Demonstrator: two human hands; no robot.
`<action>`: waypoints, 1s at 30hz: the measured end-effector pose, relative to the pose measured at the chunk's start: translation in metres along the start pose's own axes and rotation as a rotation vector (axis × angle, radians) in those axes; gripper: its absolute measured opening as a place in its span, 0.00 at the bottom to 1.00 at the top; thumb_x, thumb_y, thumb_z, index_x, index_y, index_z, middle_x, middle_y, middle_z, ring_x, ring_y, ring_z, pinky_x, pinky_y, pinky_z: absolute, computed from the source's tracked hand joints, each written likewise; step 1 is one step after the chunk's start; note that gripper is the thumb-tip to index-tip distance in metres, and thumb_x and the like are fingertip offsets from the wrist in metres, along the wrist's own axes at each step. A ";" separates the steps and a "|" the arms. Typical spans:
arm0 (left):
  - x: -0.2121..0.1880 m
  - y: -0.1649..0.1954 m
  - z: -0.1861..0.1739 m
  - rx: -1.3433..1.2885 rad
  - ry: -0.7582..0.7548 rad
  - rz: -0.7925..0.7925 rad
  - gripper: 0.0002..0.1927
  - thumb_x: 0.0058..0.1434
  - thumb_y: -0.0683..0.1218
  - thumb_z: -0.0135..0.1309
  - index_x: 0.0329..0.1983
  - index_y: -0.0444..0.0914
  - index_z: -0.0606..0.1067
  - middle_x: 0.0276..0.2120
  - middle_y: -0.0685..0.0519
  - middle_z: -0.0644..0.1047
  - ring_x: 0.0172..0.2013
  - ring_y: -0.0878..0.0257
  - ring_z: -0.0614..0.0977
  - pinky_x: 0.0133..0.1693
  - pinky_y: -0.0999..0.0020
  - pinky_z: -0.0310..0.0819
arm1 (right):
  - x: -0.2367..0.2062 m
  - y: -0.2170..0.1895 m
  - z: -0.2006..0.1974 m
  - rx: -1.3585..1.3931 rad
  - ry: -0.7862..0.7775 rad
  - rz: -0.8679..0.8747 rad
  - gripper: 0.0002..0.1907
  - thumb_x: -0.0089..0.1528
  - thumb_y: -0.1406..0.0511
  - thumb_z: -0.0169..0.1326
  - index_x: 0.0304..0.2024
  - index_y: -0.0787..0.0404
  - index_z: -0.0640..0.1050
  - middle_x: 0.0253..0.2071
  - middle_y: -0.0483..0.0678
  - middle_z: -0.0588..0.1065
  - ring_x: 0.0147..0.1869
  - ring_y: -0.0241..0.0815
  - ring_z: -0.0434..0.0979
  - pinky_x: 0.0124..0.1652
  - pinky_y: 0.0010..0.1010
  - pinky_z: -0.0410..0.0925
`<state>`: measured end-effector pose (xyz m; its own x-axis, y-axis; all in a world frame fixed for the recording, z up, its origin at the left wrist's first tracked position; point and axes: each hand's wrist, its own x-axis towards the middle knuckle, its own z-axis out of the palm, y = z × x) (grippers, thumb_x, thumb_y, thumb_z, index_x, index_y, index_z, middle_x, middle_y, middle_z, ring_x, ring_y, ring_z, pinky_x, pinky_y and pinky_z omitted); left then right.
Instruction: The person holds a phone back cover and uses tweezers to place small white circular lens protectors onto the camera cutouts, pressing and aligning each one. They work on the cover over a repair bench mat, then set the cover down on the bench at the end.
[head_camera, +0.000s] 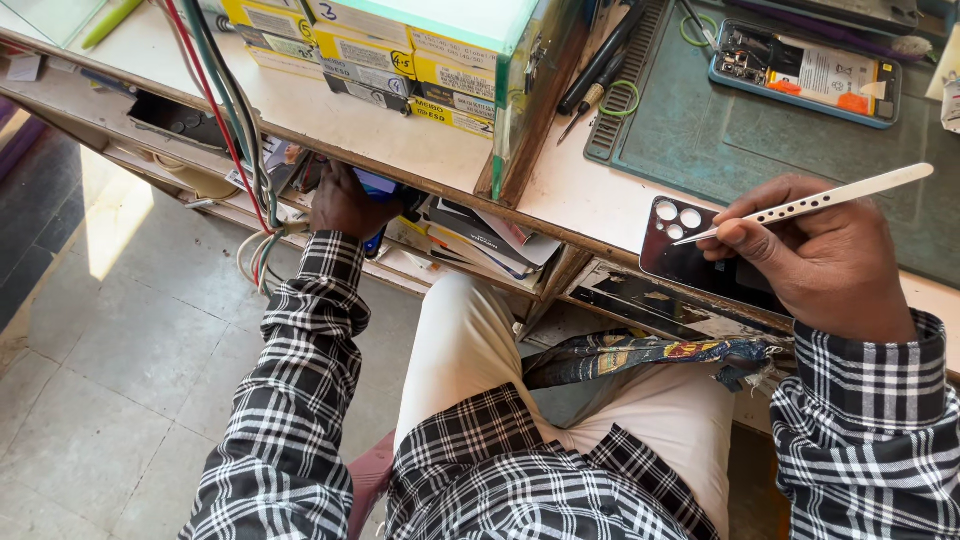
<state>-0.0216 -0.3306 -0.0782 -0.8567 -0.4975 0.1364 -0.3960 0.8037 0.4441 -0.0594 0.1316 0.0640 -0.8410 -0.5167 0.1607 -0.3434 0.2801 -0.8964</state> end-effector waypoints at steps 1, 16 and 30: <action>0.002 0.001 -0.001 0.018 0.051 0.020 0.65 0.40 0.65 0.73 0.71 0.28 0.55 0.57 0.29 0.71 0.58 0.37 0.73 0.59 0.53 0.69 | 0.000 0.000 0.000 0.005 -0.003 -0.004 0.09 0.67 0.67 0.55 0.44 0.69 0.76 0.38 0.54 0.81 0.44 0.41 0.84 0.45 0.30 0.79; 0.055 0.036 -0.008 0.227 -0.114 -0.098 0.41 0.50 0.63 0.68 0.54 0.32 0.66 0.45 0.35 0.75 0.45 0.41 0.77 0.45 0.51 0.71 | 0.001 0.012 -0.004 0.101 0.040 -0.032 0.08 0.68 0.66 0.57 0.43 0.67 0.77 0.36 0.49 0.80 0.40 0.35 0.82 0.43 0.25 0.77; -0.086 0.071 -0.059 -0.076 -0.204 0.327 0.13 0.58 0.54 0.61 0.39 0.41 0.81 0.31 0.46 0.83 0.25 0.49 0.84 0.30 0.55 0.77 | -0.005 -0.002 -0.011 0.044 0.095 -0.098 0.09 0.65 0.71 0.60 0.46 0.67 0.77 0.40 0.50 0.80 0.43 0.34 0.81 0.42 0.25 0.75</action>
<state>0.0434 -0.2500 -0.0061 -0.9848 -0.1376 0.1060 -0.0720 0.8787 0.4720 -0.0588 0.1429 0.0693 -0.8407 -0.4606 0.2847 -0.4089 0.1953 -0.8914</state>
